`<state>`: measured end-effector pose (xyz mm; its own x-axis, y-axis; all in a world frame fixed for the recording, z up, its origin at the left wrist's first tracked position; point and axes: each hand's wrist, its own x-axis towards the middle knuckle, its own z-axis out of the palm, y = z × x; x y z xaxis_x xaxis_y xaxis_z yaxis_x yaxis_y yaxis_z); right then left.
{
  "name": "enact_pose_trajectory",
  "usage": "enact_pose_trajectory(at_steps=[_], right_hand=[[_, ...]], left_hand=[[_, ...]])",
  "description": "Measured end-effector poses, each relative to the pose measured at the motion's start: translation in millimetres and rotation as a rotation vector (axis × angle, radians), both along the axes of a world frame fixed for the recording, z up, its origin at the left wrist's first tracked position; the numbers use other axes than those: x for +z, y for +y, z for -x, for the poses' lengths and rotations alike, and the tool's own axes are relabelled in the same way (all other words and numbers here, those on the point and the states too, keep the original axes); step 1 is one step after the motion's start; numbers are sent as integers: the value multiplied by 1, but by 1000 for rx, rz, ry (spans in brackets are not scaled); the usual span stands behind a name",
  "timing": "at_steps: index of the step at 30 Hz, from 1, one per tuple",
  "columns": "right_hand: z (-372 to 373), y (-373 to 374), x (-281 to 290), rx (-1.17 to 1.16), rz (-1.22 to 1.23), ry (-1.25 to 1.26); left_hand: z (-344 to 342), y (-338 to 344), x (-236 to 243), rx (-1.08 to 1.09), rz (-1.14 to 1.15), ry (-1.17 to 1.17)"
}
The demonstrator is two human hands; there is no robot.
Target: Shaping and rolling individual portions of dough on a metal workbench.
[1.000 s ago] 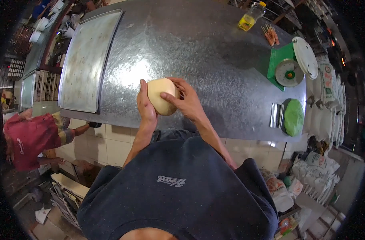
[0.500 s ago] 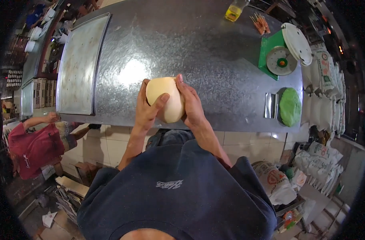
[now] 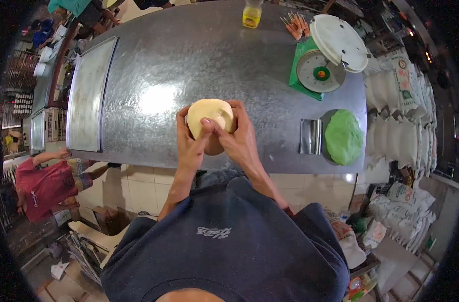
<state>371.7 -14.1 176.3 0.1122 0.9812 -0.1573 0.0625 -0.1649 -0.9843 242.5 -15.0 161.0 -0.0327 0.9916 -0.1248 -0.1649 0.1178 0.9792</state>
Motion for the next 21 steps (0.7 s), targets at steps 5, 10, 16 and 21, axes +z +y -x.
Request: enact_pose_trajectory(at_steps=[5,10,16,21], right_hand=[[-49,14,-2,-16,75,415],[-75,18,28,19,337,734],[-73,16,55,90,310,863],[-61,4,40,108,277,896]], left_hand=[[-43,13,11,-22,9,6],[-63,13,28,-2,200,-342],[-64,3,47,55,93,-441],[-48,-11,47,-18,127,-362]])
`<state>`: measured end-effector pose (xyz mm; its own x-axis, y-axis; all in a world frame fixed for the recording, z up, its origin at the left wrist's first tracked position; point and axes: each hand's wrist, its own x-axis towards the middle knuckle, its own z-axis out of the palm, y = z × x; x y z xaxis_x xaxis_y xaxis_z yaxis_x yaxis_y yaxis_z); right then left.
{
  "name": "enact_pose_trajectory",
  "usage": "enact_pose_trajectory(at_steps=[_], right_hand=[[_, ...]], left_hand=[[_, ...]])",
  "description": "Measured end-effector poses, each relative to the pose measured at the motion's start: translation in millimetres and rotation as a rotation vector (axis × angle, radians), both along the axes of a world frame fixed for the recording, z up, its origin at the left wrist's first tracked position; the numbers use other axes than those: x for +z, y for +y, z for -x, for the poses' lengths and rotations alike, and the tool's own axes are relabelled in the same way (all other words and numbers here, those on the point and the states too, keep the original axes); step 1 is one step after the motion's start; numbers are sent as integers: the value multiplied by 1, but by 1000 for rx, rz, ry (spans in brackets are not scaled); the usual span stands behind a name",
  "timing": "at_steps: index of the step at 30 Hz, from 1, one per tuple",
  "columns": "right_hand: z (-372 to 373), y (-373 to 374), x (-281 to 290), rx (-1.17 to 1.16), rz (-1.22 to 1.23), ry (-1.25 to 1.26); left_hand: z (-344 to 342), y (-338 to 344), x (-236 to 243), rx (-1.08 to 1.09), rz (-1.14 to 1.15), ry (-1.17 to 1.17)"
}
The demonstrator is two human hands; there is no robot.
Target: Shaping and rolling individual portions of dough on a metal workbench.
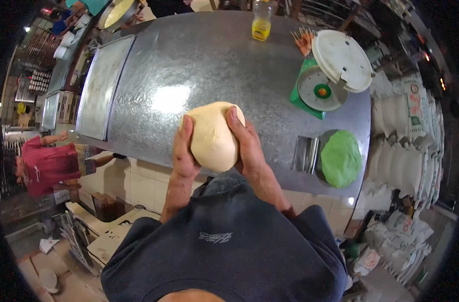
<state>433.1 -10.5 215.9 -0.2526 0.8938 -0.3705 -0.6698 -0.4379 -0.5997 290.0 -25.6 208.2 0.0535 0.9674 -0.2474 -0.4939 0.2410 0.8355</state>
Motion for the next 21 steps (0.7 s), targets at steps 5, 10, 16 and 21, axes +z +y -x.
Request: enact_pose_trajectory(at_steps=[5,10,16,21], right_hand=[[16,-7,-36,-95,37,-300],[-16,16,-124,75,101,-210],[-104,30,-266,120,-89,-1764],[-110,36,-315,-283,-115,-1346]], left_hand=[[8,-13,-28,16,-171,342],[25,-18,-82,79,-140,799],[90,-44,-154,-172,68,941],[114,-76,-230,-274,205,1143]])
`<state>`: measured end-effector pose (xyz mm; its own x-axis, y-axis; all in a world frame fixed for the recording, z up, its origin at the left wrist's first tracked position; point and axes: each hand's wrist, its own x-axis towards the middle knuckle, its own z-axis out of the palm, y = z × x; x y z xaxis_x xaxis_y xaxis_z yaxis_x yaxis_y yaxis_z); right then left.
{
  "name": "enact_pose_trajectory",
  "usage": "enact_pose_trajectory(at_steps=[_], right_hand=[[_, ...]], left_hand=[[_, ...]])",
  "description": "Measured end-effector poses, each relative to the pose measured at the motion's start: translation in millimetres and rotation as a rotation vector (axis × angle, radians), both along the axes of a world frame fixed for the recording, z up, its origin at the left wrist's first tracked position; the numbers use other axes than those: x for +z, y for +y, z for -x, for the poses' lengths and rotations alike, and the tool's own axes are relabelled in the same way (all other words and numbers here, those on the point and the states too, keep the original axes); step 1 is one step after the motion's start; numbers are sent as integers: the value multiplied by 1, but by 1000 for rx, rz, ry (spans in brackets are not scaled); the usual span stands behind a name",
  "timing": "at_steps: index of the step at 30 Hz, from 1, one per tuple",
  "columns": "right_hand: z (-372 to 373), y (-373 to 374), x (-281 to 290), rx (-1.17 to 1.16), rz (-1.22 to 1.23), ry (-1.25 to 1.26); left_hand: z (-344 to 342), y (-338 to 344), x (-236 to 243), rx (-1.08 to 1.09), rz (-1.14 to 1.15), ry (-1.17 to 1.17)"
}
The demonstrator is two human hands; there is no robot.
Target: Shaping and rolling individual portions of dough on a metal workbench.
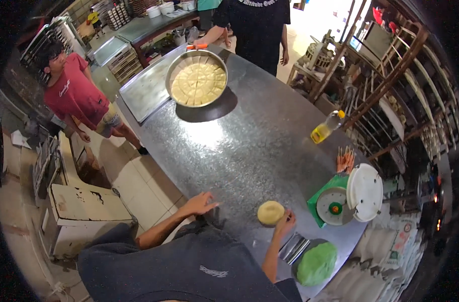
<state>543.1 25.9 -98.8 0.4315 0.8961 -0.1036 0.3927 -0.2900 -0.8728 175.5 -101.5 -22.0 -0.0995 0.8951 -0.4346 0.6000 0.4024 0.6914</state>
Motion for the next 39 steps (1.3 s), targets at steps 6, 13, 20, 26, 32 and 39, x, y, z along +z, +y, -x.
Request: enact_pose_trajectory(at_steps=[6,13,20,26,32,39], right_hand=[[60,1,-3,117,-222,-392],[58,-2,8,116,-219,-377],[60,1,6,105,-192,-346],[71,-14,19,247,-49,-274],[85,-49,47,454,63,-326],[-38,52,190,-158,-332,-298]], left_hand=[[-2,-14,-62,-2,-58,197],[-6,-18,-71,62,-129,219],[-6,-16,-65,63,-124,193],[-4,-14,-69,47,-144,163],[5,-11,-79,-27,-147,190],[15,-3,-87,-77,-163,109]])
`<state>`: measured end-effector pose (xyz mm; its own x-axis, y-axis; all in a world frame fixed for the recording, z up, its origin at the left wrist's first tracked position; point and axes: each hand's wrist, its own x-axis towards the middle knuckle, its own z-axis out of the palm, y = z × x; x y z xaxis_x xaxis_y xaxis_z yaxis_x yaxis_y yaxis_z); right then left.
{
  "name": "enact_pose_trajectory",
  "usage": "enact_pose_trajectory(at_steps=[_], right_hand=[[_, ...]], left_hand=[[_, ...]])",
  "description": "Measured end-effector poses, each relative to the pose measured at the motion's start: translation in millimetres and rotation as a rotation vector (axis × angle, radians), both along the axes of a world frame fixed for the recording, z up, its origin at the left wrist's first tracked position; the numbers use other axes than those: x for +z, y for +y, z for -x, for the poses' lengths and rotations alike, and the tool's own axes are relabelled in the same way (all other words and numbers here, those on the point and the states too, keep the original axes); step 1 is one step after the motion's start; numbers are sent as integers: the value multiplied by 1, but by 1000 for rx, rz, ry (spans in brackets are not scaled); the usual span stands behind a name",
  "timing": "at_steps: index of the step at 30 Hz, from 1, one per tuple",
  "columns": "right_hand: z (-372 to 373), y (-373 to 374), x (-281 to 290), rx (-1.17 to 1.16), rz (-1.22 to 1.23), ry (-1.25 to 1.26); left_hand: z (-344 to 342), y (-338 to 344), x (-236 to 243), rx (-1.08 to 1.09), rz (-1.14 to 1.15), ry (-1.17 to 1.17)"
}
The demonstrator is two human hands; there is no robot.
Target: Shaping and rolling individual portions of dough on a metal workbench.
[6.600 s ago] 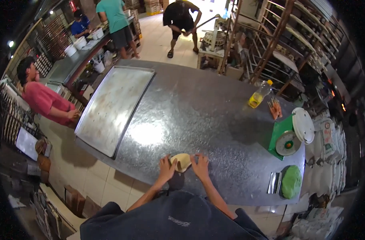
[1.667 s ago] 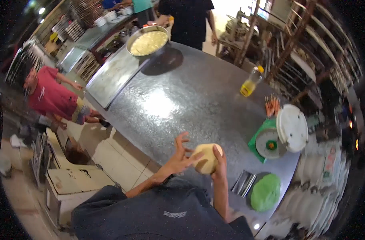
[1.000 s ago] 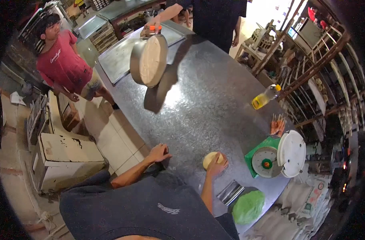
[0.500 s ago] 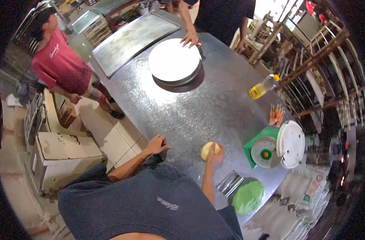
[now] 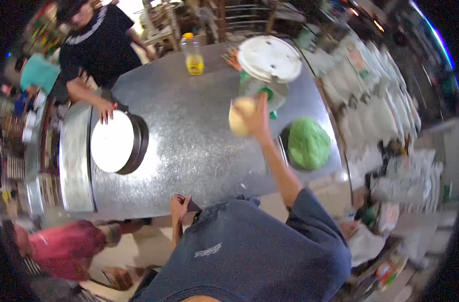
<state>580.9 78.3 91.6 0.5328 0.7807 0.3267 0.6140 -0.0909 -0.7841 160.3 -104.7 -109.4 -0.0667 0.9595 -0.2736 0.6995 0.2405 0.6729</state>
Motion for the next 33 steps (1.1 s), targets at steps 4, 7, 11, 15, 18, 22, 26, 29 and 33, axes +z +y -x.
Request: enact_pose_trajectory(at_steps=[4,7,11,15,18,22,26,29,33], right_hand=[[-89,75,103,-104,-144,209],[-132,125,123,-84,120,54],[-179,161,83,-244,138,-463],[-218,169,45,-288,-245,-530],[-236,164,18,-35,105,-372],[-265,177,-9,101,60,-210],[-254,198,4,92,73,-292],[-193,180,47,-73,141,-318],[-83,114,103,139,-338,-466]], left_hand=[[5,9,4,-49,75,60],[7,14,8,-78,51,27],[8,16,12,-64,66,-19],[7,12,7,-79,91,-36],[6,6,0,-51,77,85],[4,4,-11,16,13,98],[3,6,-16,-7,53,63],[3,9,-13,5,145,83],[3,11,-6,-26,153,84]])
